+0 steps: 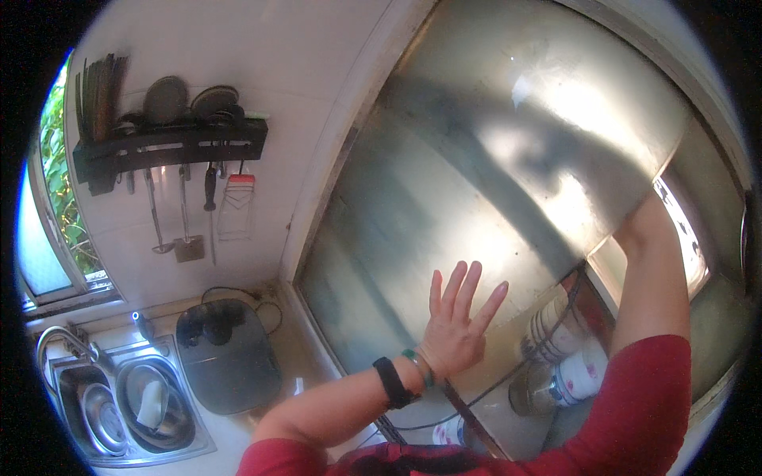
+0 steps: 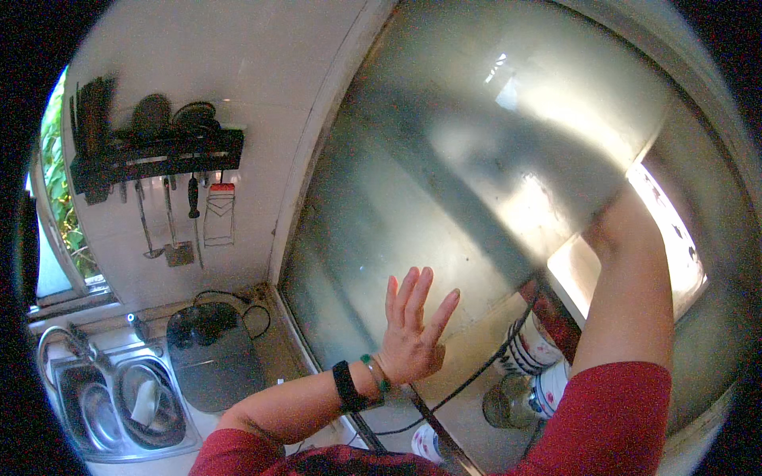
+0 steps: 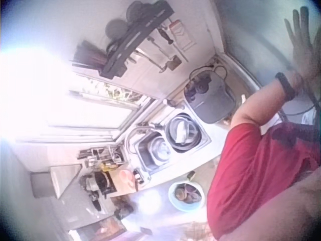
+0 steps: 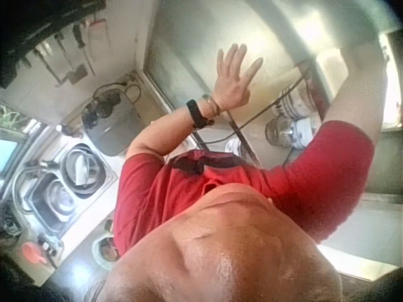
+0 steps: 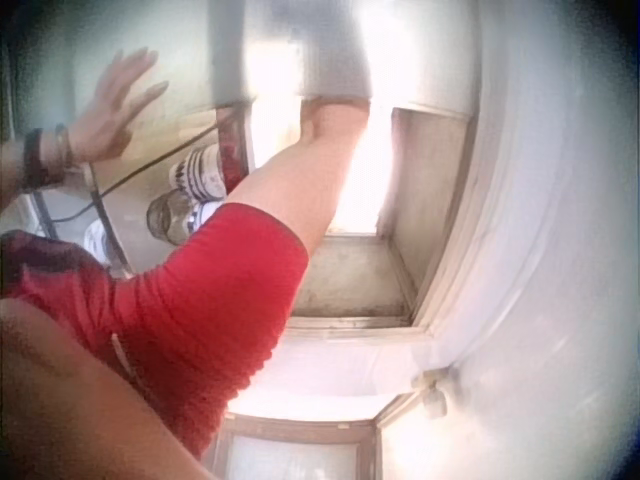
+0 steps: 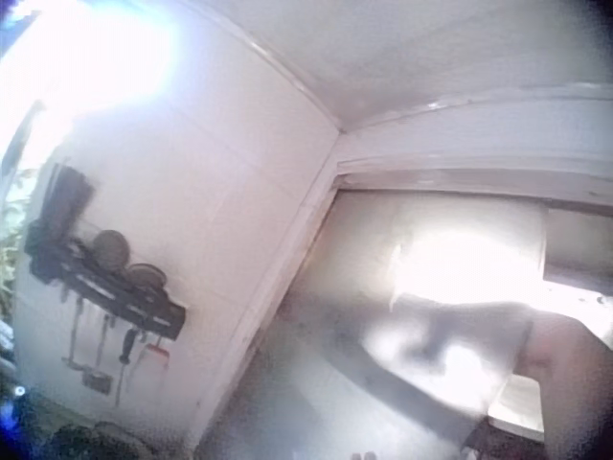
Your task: The person washes a cloth in a sink by hand, rinses it under a faucet, and wrings it out. They then use the damp cloth to wipe the shelves and the interior surfaces of the sliding glass doors of a wall-mounted cabinet.
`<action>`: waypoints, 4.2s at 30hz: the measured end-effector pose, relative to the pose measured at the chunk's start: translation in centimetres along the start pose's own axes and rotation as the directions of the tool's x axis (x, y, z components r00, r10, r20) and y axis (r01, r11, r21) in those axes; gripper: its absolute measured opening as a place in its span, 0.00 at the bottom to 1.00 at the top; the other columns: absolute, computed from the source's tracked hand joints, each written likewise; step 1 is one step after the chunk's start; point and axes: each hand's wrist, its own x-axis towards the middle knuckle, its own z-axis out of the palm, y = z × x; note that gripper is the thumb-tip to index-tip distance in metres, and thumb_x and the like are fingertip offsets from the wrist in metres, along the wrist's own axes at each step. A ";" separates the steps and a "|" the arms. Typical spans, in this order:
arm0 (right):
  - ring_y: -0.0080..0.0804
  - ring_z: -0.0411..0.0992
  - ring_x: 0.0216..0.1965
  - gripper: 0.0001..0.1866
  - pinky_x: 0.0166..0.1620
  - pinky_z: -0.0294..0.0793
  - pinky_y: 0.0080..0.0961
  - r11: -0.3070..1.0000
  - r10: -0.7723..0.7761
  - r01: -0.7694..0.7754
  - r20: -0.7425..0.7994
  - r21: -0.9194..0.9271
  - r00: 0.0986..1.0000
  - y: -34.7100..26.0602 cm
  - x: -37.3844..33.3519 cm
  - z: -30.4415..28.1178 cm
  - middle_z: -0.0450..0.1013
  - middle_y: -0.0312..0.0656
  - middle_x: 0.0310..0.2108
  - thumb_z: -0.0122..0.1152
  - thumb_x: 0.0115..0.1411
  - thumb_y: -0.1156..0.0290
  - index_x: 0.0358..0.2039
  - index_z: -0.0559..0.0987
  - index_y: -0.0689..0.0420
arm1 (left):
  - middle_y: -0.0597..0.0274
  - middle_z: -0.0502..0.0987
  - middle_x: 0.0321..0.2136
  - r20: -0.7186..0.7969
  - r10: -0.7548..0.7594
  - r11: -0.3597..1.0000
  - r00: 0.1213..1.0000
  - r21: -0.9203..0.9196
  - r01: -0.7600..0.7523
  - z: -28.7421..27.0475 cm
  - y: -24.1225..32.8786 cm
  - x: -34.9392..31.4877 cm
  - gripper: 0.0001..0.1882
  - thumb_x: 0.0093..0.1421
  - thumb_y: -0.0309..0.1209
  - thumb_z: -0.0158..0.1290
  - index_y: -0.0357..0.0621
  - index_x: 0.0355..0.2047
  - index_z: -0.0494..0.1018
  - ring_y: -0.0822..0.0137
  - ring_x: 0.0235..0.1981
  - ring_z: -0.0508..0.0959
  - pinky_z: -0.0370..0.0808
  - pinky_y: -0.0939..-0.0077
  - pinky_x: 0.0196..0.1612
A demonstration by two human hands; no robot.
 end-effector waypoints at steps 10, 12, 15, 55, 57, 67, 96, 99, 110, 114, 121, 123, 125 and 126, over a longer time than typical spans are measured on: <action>0.36 0.63 0.51 0.36 0.54 0.62 0.29 0.948 -0.316 0.319 0.096 -0.018 0.944 -7.4 -4.8 1.8 0.60 0.50 0.54 0.53 0.55 0.61 0.61 0.51 0.54 | 0.39 0.42 0.60 0.027 -0.009 0.993 1.000 0.119 0.006 -0.4 -1.0 0.0 0.48 0.30 0.22 0.47 0.47 0.59 0.51 0.40 0.62 0.43 0.38 0.41 0.60; 0.36 0.63 0.52 0.36 0.54 0.62 0.29 0.931 -0.364 0.364 0.125 0.027 0.923 -7.9 -7.9 2.6 0.60 0.50 0.54 0.53 0.55 0.61 0.61 0.51 0.54 | 0.39 0.42 0.60 0.037 -0.010 0.989 0.999 0.148 0.005 -0.8 -1.2 -0.1 0.47 0.31 0.22 0.47 0.46 0.59 0.51 0.40 0.62 0.42 0.38 0.41 0.60; 0.37 0.63 0.52 0.37 0.54 0.62 0.30 0.939 -0.344 0.335 0.173 0.081 0.923 -6.3 -13.3 3.0 0.60 0.51 0.55 0.54 0.54 0.60 0.61 0.50 0.54 | 0.39 0.42 0.60 0.049 0.011 0.994 0.999 0.110 -0.016 -0.1 -0.8 -0.1 0.47 0.32 0.21 0.47 0.45 0.59 0.49 0.40 0.62 0.42 0.37 0.41 0.60; 0.35 0.70 0.40 0.17 0.45 0.69 0.31 0.976 -0.133 0.141 0.061 -0.166 0.989 -3.1 -0.8 1.7 0.70 0.49 0.43 0.43 0.59 0.67 0.47 0.70 0.57 | 0.36 0.44 0.59 -0.017 0.037 0.997 0.999 0.070 -0.036 0.4 -0.4 -0.2 0.44 0.34 0.19 0.44 0.45 0.59 0.51 0.37 0.60 0.43 0.37 0.37 0.58; 0.35 0.70 0.40 0.17 0.46 0.68 0.31 0.962 -0.190 0.199 0.068 -0.185 0.980 -3.7 -0.9 1.8 0.70 0.49 0.43 0.42 0.59 0.66 0.47 0.70 0.57 | 0.36 0.42 0.59 -0.012 0.062 0.985 0.998 0.161 -0.059 0.2 -0.7 -0.2 0.48 0.31 0.18 0.44 0.43 0.60 0.46 0.36 0.61 0.43 0.40 0.41 0.59; 0.36 0.69 0.41 0.19 0.48 0.67 0.30 0.852 -0.427 0.433 0.089 -0.295 0.900 -5.4 -10.4 3.3 0.70 0.49 0.43 0.41 0.61 0.62 0.45 0.71 0.61 | 0.37 0.43 0.59 0.005 0.057 0.979 0.998 0.194 -0.057 -0.2 0.2 0.0 0.46 0.33 0.16 0.41 0.40 0.59 0.46 0.37 0.61 0.43 0.40 0.43 0.60; 0.33 0.63 0.50 0.27 0.52 0.58 0.35 0.623 0.767 -0.654 0.171 -0.429 0.619 8.6 -25.6 3.8 0.66 0.44 0.49 0.38 0.60 0.51 0.51 0.69 0.56 | 0.42 0.40 0.60 0.051 -0.002 0.979 0.999 0.202 -0.008 -0.8 0.3 0.2 0.47 0.35 0.16 0.45 0.42 0.60 0.44 0.42 0.62 0.39 0.39 0.41 0.60; 0.33 0.63 0.49 0.30 0.52 0.59 0.33 0.649 0.760 -0.698 0.244 -0.302 0.602 7.0 -27.3 3.5 0.66 0.44 0.49 0.36 0.60 0.48 0.51 0.68 0.57 | 0.41 0.40 0.60 0.045 -0.003 0.980 0.999 0.197 -0.006 -0.1 0.3 0.1 0.47 0.36 0.16 0.46 0.42 0.60 0.44 0.42 0.62 0.40 0.39 0.41 0.60; 0.39 0.64 0.50 0.40 0.49 0.65 0.32 0.681 0.720 -0.725 0.269 -0.099 0.640 0.3 -32.4 4.6 0.63 0.51 0.51 0.39 0.56 0.38 0.57 0.57 0.59 | 0.41 0.41 0.60 0.021 0.023 0.972 1.000 0.234 -0.028 -0.7 0.3 0.2 0.46 0.37 0.17 0.47 0.42 0.60 0.44 0.42 0.62 0.40 0.39 0.42 0.60; 0.45 0.65 0.50 0.40 0.49 0.67 0.30 0.807 0.588 -0.588 0.151 -0.054 0.794 -4.4 -35.4 5.5 0.63 0.53 0.51 0.55 0.51 0.50 0.59 0.53 0.58 | 0.42 0.40 0.60 0.038 0.013 0.968 0.999 0.250 -0.022 -0.8 0.4 0.2 0.47 0.36 0.16 0.46 0.42 0.61 0.44 0.43 0.62 0.40 0.39 0.41 0.60; 0.41 0.73 0.39 0.38 0.42 0.73 0.28 0.921 0.270 -0.338 -0.308 -0.196 0.912 -6.3 -40.5 6.9 0.71 0.54 0.40 0.62 0.40 0.71 0.55 0.61 0.61 | 0.43 0.40 0.60 0.042 0.009 0.967 0.999 0.253 -0.019 -0.4 0.7 0.1 0.47 0.36 0.16 0.45 0.43 0.61 0.44 0.43 0.62 0.41 0.40 0.42 0.60; 0.38 0.74 0.38 0.32 0.42 0.74 0.26 0.975 0.196 -0.224 -0.413 -0.018 0.889 -7.3 -41.7 7.2 0.72 0.52 0.39 0.60 0.41 0.76 0.51 0.65 0.62 | 0.43 0.40 0.60 0.062 -0.012 0.963 0.998 0.271 -0.005 -0.9 0.7 0.4 0.47 0.36 0.17 0.46 0.43 0.61 0.43 0.43 0.62 0.41 0.40 0.42 0.60; 0.37 0.74 0.38 0.31 0.43 0.74 0.27 0.716 0.319 0.081 -0.428 0.694 0.846 -7.6 -42.8 7.0 0.72 0.50 0.40 0.60 0.40 0.79 0.50 0.67 0.62 | 0.43 0.41 0.60 0.076 -0.025 0.962 0.997 0.271 0.004 -1.7 1.6 0.5 0.48 0.36 0.18 0.47 0.44 0.61 0.43 0.43 0.62 0.42 0.41 0.42 0.60; 0.37 0.74 0.38 0.28 0.44 0.74 0.28 0.691 0.286 0.101 -0.399 0.716 0.871 -7.1 -43.3 6.8 0.73 0.48 0.40 0.59 0.44 0.74 0.48 0.68 0.62 | 0.43 0.40 0.60 0.106 -0.048 0.960 0.993 0.280 0.016 -2.6 2.5 0.6 0.45 0.40 0.20 0.49 0.44 0.61 0.45 0.44 0.62 0.42 0.43 0.43 0.60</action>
